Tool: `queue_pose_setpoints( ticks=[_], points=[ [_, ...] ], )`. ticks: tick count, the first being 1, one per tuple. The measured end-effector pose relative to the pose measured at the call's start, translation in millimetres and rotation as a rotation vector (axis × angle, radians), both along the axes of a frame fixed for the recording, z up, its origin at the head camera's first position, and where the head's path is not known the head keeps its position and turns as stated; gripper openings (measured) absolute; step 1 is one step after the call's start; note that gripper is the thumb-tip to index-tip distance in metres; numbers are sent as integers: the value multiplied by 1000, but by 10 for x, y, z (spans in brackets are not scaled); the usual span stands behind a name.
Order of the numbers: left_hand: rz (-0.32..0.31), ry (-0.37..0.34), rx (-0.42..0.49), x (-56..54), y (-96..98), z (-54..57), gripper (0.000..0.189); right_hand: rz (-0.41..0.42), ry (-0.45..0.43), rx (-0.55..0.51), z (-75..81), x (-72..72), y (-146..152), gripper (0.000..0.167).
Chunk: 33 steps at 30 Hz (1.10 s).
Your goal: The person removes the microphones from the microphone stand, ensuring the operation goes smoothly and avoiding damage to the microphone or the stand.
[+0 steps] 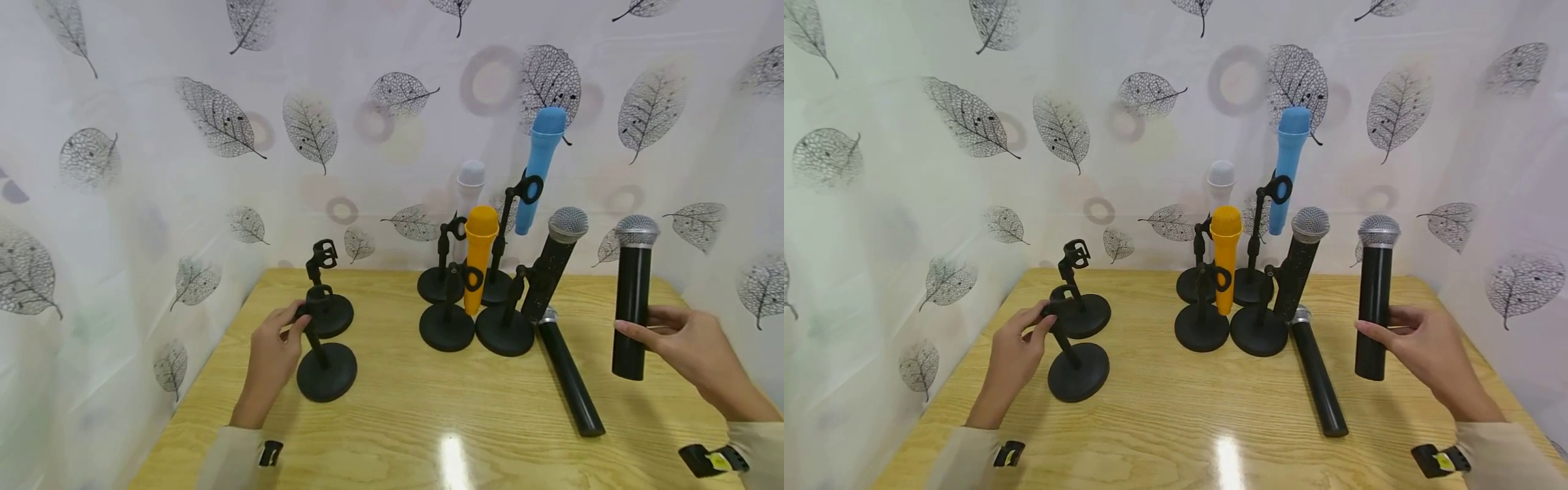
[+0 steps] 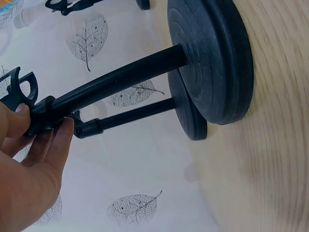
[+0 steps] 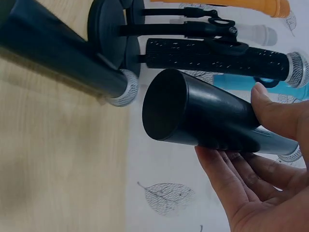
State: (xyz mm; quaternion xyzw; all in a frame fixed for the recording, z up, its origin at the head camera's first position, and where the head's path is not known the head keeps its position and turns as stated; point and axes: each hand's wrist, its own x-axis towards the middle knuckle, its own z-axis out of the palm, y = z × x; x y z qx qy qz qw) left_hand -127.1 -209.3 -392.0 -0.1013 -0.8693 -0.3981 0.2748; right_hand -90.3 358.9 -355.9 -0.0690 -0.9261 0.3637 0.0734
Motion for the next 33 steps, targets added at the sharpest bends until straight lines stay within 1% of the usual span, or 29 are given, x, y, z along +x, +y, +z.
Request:
queue_pose_setpoints(
  ticks=[5, 12, 14, 19, 22, 29, 33],
  points=[
    [10, 18, 11, -7, -74, -12, 31, 41, -67, 9, -128, -17, 85, 86],
    [17, 60, 38, -83, -180, -56, 31, 87, -188, 17, -271, -57, 161, 88],
    [20, 65, 42, -98, -203, -62, 32, 104, -237, 8, -307, -66, 178, 90],
    [20, 53, 48, -124, -247, -61, 31, 133, -334, -27, -415, -85, 198, 92],
    [25, 47, 44, -137, -267, -59, 32, 143, -377, -49, -482, -101, 196, 91],
    [39, 27, 49, -158, -293, -55, 33, 167, -458, -57, -618, -128, 162, 92],
    [49, 10, 53, -160, -293, -51, 34, 174, -481, -55, -667, -143, 141, 93]
  ],
)
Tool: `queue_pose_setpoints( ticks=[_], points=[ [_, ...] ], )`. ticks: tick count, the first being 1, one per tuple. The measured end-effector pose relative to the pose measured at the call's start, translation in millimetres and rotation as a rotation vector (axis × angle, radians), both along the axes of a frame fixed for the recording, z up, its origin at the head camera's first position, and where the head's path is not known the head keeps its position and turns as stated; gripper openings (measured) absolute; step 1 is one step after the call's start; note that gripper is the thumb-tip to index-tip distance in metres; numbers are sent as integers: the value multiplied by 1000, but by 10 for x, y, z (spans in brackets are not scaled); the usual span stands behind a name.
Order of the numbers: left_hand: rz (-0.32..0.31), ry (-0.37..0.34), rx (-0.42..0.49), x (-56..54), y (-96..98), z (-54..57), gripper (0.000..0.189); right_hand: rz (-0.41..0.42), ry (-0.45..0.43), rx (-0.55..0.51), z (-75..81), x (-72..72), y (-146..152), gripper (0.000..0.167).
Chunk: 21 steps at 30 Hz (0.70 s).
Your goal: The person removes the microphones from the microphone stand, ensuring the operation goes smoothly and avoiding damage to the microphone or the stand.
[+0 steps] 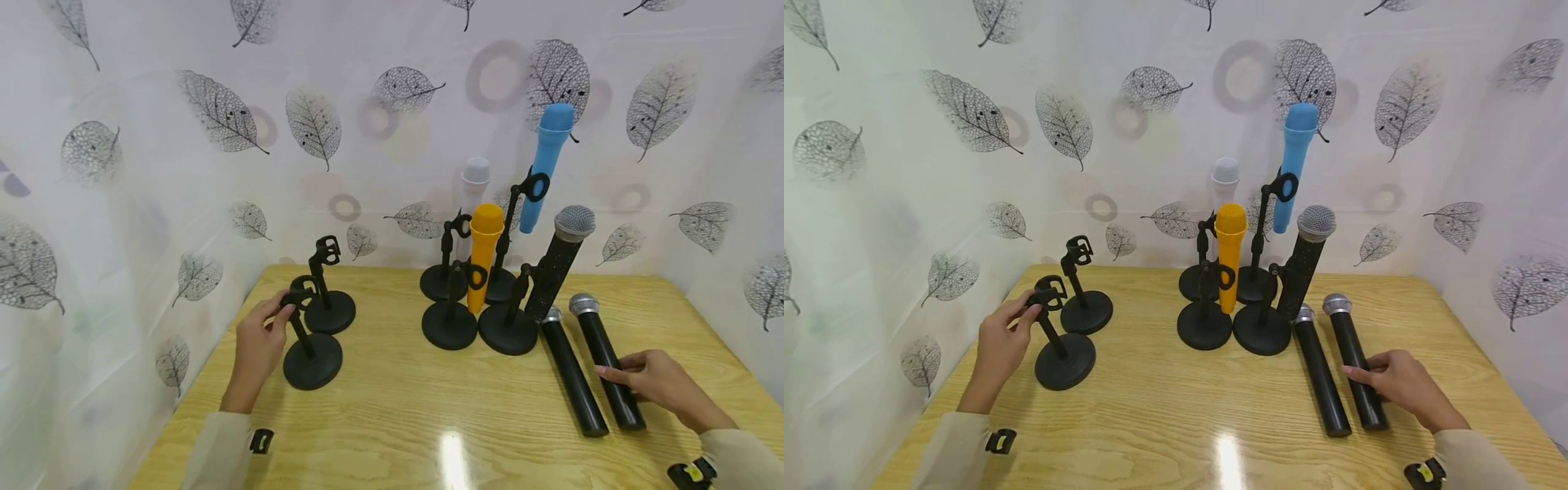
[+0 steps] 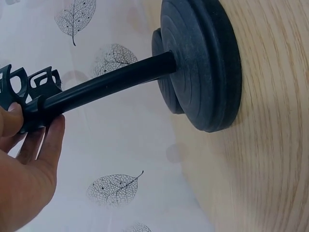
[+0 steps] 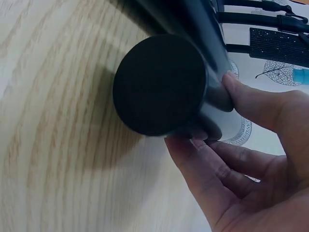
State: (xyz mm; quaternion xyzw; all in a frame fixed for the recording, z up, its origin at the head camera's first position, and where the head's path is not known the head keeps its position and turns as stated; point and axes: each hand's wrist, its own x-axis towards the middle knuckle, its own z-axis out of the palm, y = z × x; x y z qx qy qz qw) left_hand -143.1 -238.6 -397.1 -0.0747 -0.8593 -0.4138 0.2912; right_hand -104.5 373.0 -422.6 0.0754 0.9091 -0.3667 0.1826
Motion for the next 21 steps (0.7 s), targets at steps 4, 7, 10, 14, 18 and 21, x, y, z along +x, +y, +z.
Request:
queue_pose_setpoints(
  ticks=[4, 7, 10, 14, 18, 21],
  points=[
    [5, -4, 1, 7, 15, 11, 34, -2, -1, -1, -37, -21, -5, 93],
    [17, -18, -2, 20, 27, 17, 35, -3, 1, 3, -61, -31, -4, 94],
    [29, -43, 5, 28, 39, 26, 36, 1, 1, 2, -79, -33, 7, 93],
    [28, -66, 44, 37, 54, 39, 37, 3, 5, -5, -80, -34, 11, 90],
    [24, -61, 69, 51, 60, 34, 38, -8, 10, -11, -72, -27, -10, 85],
    [32, -44, 75, 80, 59, 13, 41, -3, 6, -1, -73, -29, -23, 83]
  ],
)
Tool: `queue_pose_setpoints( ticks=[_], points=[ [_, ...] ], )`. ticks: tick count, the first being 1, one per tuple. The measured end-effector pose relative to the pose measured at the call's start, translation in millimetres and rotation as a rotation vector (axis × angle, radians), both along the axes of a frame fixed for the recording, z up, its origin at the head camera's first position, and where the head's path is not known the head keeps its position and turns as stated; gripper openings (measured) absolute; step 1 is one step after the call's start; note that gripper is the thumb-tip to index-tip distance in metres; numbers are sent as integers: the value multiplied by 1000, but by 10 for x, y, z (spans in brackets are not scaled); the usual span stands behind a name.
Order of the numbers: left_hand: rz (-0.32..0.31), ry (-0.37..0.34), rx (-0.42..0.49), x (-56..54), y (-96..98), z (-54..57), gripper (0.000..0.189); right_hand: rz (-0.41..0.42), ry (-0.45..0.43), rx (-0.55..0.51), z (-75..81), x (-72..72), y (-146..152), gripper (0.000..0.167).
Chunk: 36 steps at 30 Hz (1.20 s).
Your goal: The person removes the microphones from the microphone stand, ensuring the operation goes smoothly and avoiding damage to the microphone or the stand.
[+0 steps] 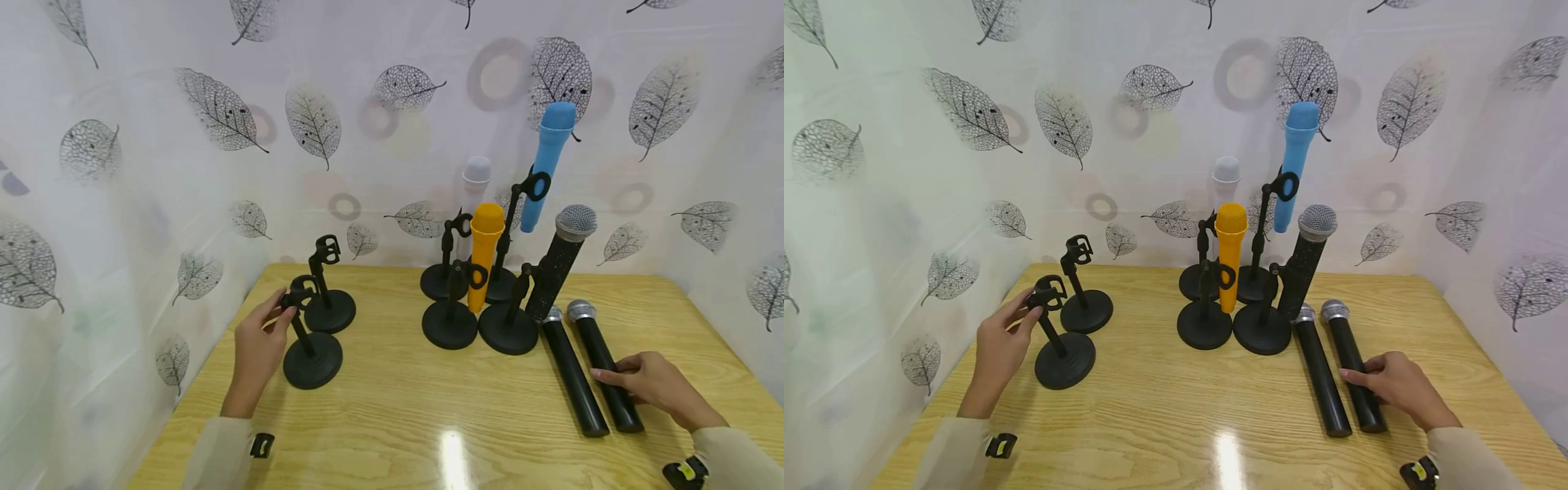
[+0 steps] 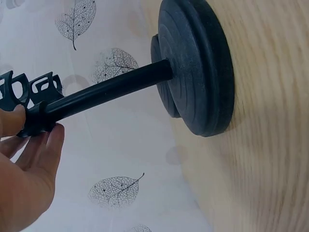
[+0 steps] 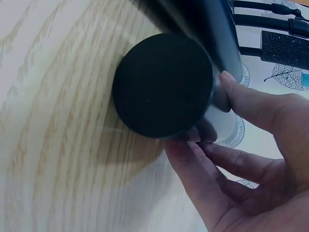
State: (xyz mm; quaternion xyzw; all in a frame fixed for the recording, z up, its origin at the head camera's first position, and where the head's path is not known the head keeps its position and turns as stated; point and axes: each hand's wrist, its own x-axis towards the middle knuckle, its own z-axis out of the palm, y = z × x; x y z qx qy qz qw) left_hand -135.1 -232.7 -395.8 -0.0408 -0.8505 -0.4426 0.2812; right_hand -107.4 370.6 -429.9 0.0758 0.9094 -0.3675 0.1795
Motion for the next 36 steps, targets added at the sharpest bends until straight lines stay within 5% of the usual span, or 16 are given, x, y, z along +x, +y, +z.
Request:
queue_pose_setpoints(
  ticks=[5, 11, 15, 19, 23, 27, 36],
  points=[
    [55, 119, -12, 88, 20, -23, 41, 3, -28, 30, -15, -13, -3, 94],
    [114, 436, -81, 162, 147, 14, 34, -13, -54, 33, -1, 4, 11, 101],
    [25, 601, -176, 167, 290, 24, 22, -25, -53, 27, 29, 23, 31, 99],
    [-141, 656, -267, 147, 484, 46, 22, -17, -15, -5, 87, 42, 63, 89],
    [-288, 607, -295, 119, 714, 78, 23, -29, 19, -7, 147, 60, 99, 85],
    [-394, 474, -276, 61, 933, 85, 20, -30, 22, 14, 204, 63, 120, 87],
    [-483, 126, -164, -256, 1442, 59, 34, -8, 81, 124, 310, 79, 62, 84]
  ],
)
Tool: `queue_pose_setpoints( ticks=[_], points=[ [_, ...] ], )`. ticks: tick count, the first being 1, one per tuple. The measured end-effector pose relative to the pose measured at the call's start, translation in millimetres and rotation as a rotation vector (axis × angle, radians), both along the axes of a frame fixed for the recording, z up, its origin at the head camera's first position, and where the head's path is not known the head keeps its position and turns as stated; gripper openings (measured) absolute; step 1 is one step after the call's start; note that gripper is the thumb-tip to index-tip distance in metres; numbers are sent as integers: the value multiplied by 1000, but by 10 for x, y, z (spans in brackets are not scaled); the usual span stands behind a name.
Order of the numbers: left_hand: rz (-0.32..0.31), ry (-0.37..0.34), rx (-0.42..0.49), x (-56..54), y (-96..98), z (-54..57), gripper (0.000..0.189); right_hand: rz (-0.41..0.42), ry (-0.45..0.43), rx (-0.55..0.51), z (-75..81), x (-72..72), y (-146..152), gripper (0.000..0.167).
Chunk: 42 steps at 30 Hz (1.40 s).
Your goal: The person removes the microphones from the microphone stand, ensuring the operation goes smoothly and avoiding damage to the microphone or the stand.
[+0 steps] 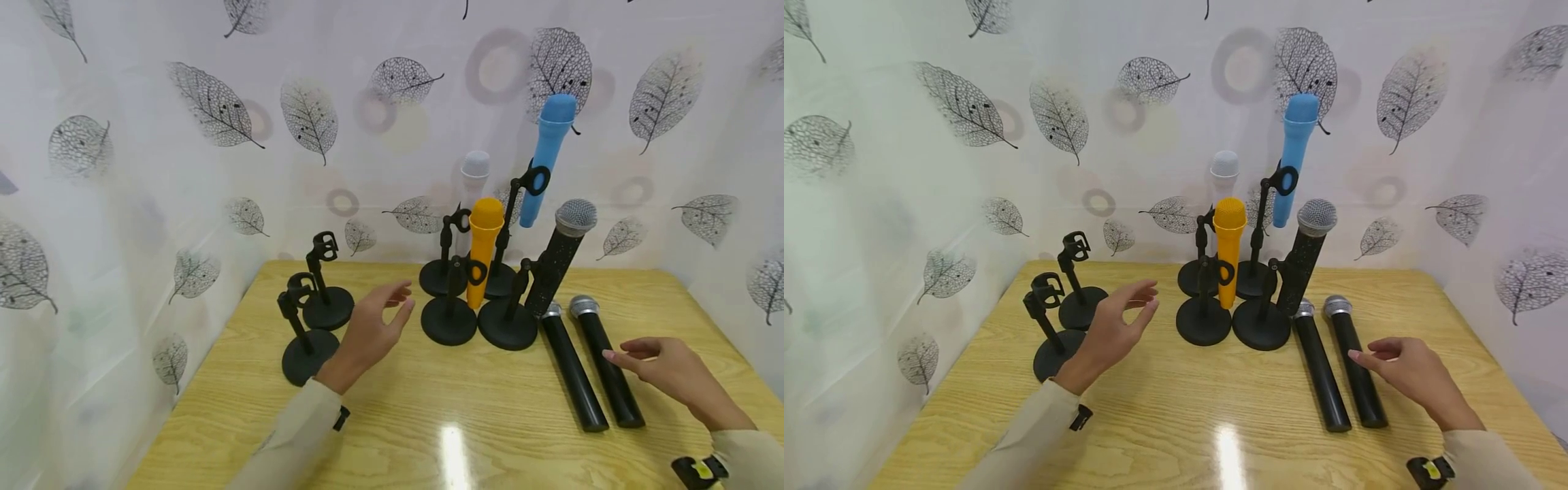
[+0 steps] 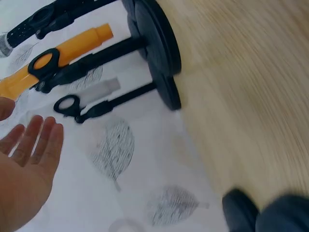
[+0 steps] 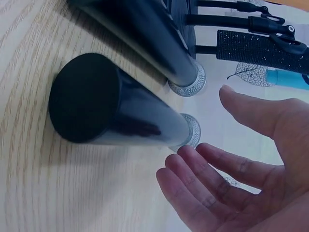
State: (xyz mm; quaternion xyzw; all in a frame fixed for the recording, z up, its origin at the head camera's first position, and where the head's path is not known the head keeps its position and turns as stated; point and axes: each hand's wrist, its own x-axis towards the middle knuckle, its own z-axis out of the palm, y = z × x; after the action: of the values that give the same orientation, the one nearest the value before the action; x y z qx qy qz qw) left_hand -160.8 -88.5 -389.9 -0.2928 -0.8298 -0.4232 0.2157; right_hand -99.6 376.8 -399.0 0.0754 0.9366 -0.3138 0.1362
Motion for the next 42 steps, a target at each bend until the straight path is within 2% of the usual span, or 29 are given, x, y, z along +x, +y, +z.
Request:
queue_pose_setpoints(
  ticks=[3, 7, 10, 15, 20, 25, 28, 34, 42],
  points=[
    [-22, -122, 20, -142, 155, -18, 40, 4, 44, 38, 23, 4, -28, 81],
    [-54, -262, 39, -322, 338, -48, 46, -11, 70, 37, 40, 15, -49, 79],
    [-71, -324, 47, -435, 461, -68, 50, -6, 79, 30, 54, 21, -76, 78],
    [-74, -383, 73, -566, 640, -65, 51, 10, 139, 33, 69, 37, -181, 74],
    [-91, -369, 73, -646, 784, -29, 46, 22, 197, 13, 62, 45, -302, 65],
    [-58, -315, 52, -666, 857, -32, 28, 61, 232, -7, 67, 51, -481, 59],
    [-42, -289, 41, -677, 872, -45, 21, 91, 258, -8, 74, 48, -593, 58],
    [-51, -245, 7, -692, 868, -80, 18, 126, 286, -12, 66, 24, -786, 56],
    [-74, -237, -27, -655, 832, -112, 16, 155, 314, -53, 73, -41, -968, 51]
  ],
)
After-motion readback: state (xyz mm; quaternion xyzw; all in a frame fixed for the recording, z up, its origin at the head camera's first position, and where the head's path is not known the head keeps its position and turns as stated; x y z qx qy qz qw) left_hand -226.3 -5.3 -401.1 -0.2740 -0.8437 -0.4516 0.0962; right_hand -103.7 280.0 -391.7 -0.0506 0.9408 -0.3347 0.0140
